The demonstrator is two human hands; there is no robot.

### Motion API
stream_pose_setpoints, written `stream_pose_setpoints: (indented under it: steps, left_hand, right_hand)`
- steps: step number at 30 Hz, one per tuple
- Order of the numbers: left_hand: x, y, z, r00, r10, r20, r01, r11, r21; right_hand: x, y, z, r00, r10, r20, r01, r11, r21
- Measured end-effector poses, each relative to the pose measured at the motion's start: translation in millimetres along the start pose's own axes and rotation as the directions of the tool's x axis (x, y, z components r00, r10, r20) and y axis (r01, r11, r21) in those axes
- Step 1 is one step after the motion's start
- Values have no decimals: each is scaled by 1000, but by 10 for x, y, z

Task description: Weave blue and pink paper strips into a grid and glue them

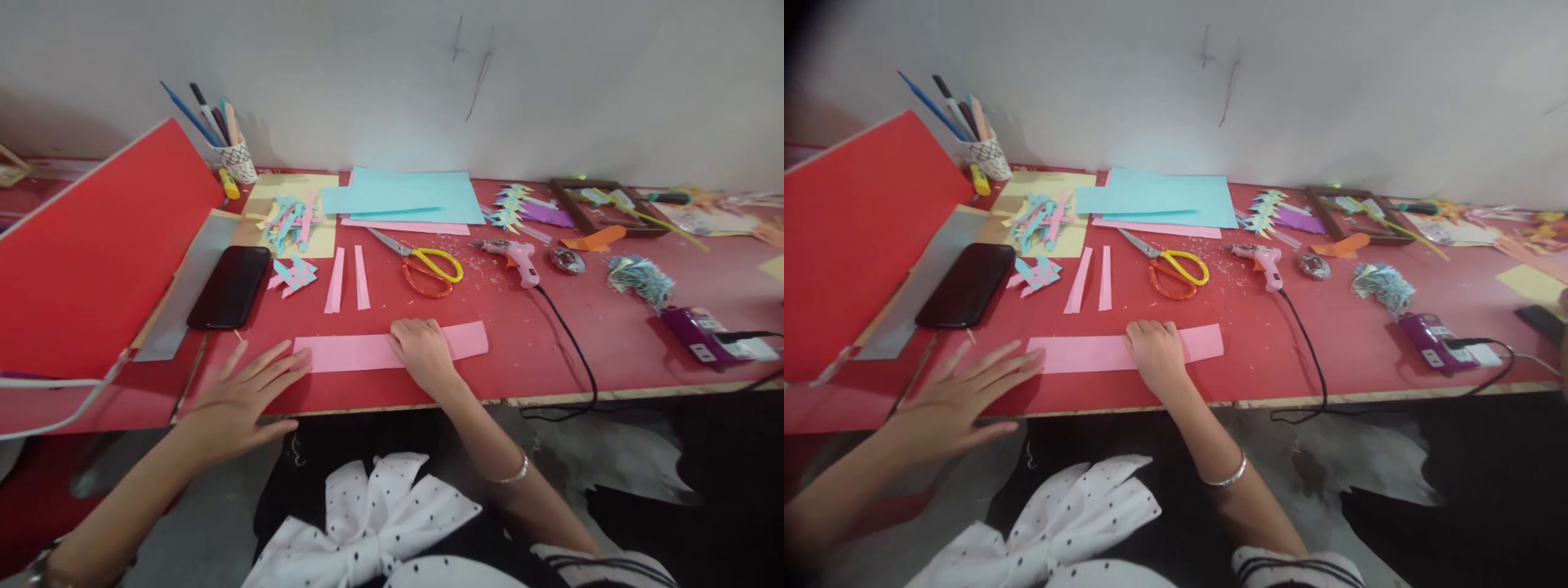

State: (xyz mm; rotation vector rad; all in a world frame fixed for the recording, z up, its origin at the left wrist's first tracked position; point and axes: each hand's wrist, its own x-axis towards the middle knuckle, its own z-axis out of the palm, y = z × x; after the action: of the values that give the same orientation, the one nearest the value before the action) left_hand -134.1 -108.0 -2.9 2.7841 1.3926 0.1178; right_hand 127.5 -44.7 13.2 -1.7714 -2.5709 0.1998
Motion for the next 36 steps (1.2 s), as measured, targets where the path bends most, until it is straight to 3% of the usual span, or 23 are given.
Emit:
stream_pose_setpoints:
  steps: [3,6,8,11,13,14,22,29,33,36]
  left_hand:
    - [254,212,0,999,-5,-43,3,1000,-26]
    - [509,430,10,994,29,106,-20,996,-83]
    - [607,515,5,982,-36,187,50,996,-69]
    - [643,536,-12,961,-98,257,114,992,-49]
    - [631,510,-24,961,-88,261,108,992,-64]
    - [625,496,-29,964,-78,255,101,992,-76]
    - [542,423,-39,966,-74,249,104,989,-107]
    - [214,227,161,992,-101,69,107,991,-84]
    - [146,146,187,994,-98,-39,95,993,-69]
    - [278,151,87,992,-94,-79,91,995,-42]
  right_hand:
    - [43,2,-6,1000,-3,-18,4,1000,5]
    - [37,-7,-27,999,20,-45,-20,1000,3]
    - [-31,-19,-27,996,17,-92,-16,1000,3]
    - [-240,-41,29,974,-189,-128,193,981,25]
    - [-410,-40,92,920,-379,-97,384,922,40]
    - [-488,-27,121,918,-385,-95,390,920,38]
    - [-824,378,165,978,-193,-76,192,981,-16]
    - [-1170,731,192,986,-6,-169,-8,997,-81]
    - [-1142,759,96,971,65,-229,-79,996,-52]
    - [-937,712,22,961,71,-266,-76,997,-9]
